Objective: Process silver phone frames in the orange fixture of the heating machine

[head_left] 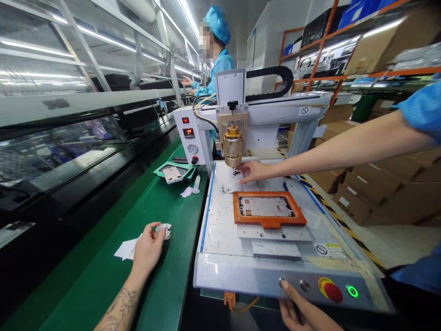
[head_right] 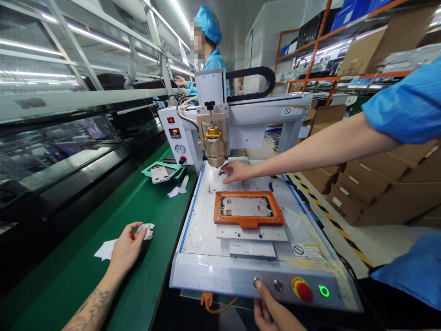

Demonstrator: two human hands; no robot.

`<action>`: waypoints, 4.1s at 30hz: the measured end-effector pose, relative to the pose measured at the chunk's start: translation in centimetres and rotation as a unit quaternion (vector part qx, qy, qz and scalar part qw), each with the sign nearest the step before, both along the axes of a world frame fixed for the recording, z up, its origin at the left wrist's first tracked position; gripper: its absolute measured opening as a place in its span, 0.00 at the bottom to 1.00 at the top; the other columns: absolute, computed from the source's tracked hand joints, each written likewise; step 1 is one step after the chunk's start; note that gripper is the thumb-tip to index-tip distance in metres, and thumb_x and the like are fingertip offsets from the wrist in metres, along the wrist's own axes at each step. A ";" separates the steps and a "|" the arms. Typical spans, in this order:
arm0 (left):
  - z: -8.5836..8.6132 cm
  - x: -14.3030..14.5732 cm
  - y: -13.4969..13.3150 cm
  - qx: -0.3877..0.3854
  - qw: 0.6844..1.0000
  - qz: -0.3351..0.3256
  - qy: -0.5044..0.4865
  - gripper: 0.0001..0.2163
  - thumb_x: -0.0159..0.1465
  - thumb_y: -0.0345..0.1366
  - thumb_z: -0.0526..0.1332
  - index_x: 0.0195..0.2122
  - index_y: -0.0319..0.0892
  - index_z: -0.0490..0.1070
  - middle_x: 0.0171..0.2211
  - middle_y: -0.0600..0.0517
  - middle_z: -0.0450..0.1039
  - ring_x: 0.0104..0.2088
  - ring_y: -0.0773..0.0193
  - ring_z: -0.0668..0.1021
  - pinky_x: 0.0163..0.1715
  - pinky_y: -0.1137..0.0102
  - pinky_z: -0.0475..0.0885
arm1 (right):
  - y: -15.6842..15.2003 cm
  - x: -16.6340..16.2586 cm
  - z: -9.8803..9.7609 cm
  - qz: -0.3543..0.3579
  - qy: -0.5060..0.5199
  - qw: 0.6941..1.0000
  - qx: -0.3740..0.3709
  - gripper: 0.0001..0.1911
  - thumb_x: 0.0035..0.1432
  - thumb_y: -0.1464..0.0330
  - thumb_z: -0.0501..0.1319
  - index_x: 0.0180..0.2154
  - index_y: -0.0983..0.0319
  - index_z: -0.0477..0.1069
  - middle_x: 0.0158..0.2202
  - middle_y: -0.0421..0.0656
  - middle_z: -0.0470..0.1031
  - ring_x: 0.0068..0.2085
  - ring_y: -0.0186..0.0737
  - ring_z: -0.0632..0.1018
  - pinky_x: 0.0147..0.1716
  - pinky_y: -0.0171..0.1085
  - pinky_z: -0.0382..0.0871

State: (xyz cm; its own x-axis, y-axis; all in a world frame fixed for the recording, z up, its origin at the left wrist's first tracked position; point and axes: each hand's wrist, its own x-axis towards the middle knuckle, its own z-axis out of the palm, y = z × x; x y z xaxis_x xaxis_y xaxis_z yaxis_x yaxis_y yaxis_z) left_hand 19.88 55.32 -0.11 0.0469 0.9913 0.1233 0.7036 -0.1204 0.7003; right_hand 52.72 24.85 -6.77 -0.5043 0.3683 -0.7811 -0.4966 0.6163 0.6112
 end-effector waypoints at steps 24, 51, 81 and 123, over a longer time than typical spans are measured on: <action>0.0 -0.1 0.1 -0.005 1.000 0.004 0.002 0.27 0.58 0.63 0.55 0.47 0.47 0.68 0.21 0.58 0.65 0.26 0.55 0.72 0.28 0.66 0.63 | -0.3 0.3 -0.8 -0.084 0.032 0.996 -0.014 0.19 0.64 0.61 0.52 0.39 0.71 0.73 0.36 0.45 0.82 0.43 0.44 0.84 0.41 0.48 0.85; 0.2 0.0 -0.1 0.010 1.000 0.000 0.001 0.27 0.59 0.62 0.55 0.47 0.45 0.69 0.20 0.57 0.65 0.24 0.56 0.72 0.27 0.66 0.64 | 0.0 0.4 4.5 -0.052 -0.060 0.996 -0.047 0.26 0.55 0.77 0.40 0.49 0.73 0.69 0.49 0.50 0.75 0.53 0.43 0.79 0.44 0.47 0.84; 0.2 0.1 -0.1 0.009 1.000 0.003 0.008 0.27 0.59 0.61 0.55 0.47 0.45 0.69 0.20 0.57 0.65 0.24 0.56 0.72 0.27 0.66 0.64 | 0.0 1.4 3.0 0.166 -0.038 0.983 0.065 0.22 0.57 0.70 0.42 0.36 0.67 0.74 0.35 0.43 0.79 0.40 0.39 0.83 0.35 0.40 0.84; -0.1 -0.2 0.0 -0.002 1.000 -0.001 -0.001 0.27 0.58 0.63 0.56 0.48 0.46 0.68 0.20 0.58 0.63 0.24 0.57 0.71 0.27 0.67 0.63 | 0.7 -0.2 3.7 -0.090 -0.026 0.994 -0.063 0.20 0.65 0.71 0.47 0.51 0.72 0.72 0.42 0.48 0.81 0.43 0.45 0.84 0.42 0.49 0.84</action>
State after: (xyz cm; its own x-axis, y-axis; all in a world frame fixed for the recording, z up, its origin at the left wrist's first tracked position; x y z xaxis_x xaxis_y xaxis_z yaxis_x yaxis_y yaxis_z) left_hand 19.64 55.33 -0.23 0.0482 0.9916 0.1204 0.7023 -0.1193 0.7018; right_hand 52.51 25.50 -3.02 -0.3961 0.3465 -0.8503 -0.4002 0.7684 0.4995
